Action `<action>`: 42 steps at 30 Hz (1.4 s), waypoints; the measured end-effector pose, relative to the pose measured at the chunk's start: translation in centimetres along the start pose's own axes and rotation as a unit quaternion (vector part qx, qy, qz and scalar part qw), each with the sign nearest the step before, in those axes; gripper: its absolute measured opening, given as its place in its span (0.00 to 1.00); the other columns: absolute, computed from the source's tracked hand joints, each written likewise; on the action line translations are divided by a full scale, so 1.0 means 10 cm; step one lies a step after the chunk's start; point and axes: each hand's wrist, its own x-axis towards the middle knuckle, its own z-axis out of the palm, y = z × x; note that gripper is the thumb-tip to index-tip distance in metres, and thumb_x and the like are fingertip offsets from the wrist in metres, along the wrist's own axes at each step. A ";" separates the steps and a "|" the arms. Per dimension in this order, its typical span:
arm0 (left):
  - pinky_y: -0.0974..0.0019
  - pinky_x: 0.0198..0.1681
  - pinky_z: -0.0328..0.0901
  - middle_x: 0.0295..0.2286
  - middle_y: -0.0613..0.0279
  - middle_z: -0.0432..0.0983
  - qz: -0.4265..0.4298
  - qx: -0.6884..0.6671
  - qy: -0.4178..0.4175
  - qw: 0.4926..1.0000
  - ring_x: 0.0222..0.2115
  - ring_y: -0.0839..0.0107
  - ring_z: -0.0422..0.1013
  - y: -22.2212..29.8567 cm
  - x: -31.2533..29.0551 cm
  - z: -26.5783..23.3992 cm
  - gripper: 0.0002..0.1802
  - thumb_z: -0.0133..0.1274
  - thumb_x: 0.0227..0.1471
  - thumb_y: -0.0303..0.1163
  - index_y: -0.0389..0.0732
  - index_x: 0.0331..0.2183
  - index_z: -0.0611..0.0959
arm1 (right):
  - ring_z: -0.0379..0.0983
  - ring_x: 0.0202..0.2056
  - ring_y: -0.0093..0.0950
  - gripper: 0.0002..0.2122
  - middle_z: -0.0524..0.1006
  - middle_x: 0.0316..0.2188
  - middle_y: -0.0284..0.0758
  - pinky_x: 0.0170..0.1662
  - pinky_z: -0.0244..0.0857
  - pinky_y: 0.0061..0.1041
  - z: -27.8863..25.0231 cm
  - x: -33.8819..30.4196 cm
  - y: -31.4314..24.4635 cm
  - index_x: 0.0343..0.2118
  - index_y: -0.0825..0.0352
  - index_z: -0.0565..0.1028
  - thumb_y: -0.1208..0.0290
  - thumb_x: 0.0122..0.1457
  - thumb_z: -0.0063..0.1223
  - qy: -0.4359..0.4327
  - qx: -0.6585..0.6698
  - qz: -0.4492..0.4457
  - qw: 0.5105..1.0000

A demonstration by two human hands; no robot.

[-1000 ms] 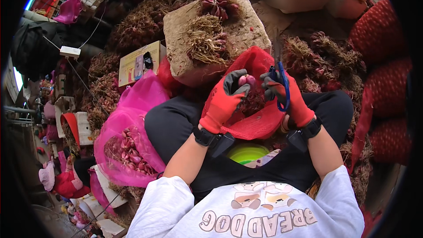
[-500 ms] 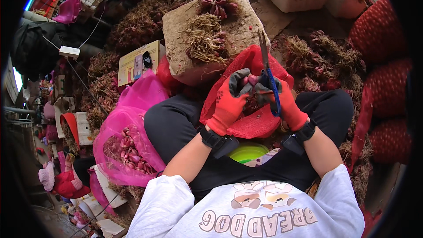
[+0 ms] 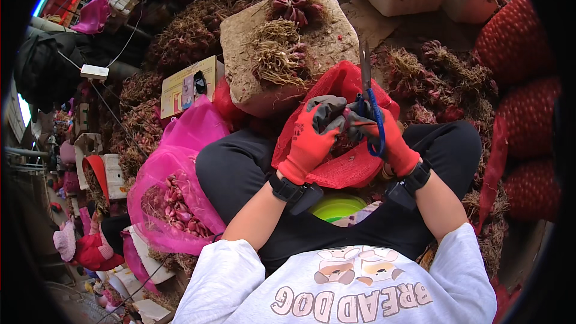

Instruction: Trimming the roots and stalks of red shallots using blue scissors and placing them into a red mesh bag.

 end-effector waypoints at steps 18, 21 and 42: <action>0.60 0.34 0.67 0.32 0.59 0.75 0.144 0.417 -0.081 0.894 0.32 0.58 0.72 0.25 0.02 -0.15 0.18 0.58 0.34 0.28 0.44 0.35 0.80 | 0.68 0.34 0.16 0.16 0.76 0.32 0.30 0.41 0.64 0.21 -0.04 -0.04 -0.12 0.41 0.70 0.72 0.76 0.48 0.61 -0.041 -0.286 -0.097 0.953; 0.61 0.33 0.67 0.31 0.58 0.75 0.141 0.428 -0.071 0.890 0.31 0.58 0.72 0.23 0.01 -0.13 0.16 0.59 0.34 0.29 0.43 0.33 0.80 | 0.68 0.34 0.15 0.15 0.76 0.32 0.30 0.41 0.64 0.20 -0.01 -0.08 -0.13 0.40 0.70 0.72 0.76 0.49 0.60 -0.051 -0.295 -0.111 0.948; 0.77 0.41 0.63 0.39 0.67 0.72 -0.143 -0.181 -0.007 0.973 0.38 0.82 0.66 0.02 0.05 -0.20 0.20 0.53 0.51 0.23 0.34 0.47 0.73 | 0.71 0.28 0.18 0.12 0.76 0.27 0.30 0.31 0.65 0.20 -0.07 -0.07 -0.13 0.38 0.70 0.74 0.73 0.51 0.57 -0.019 -0.222 -0.024 0.975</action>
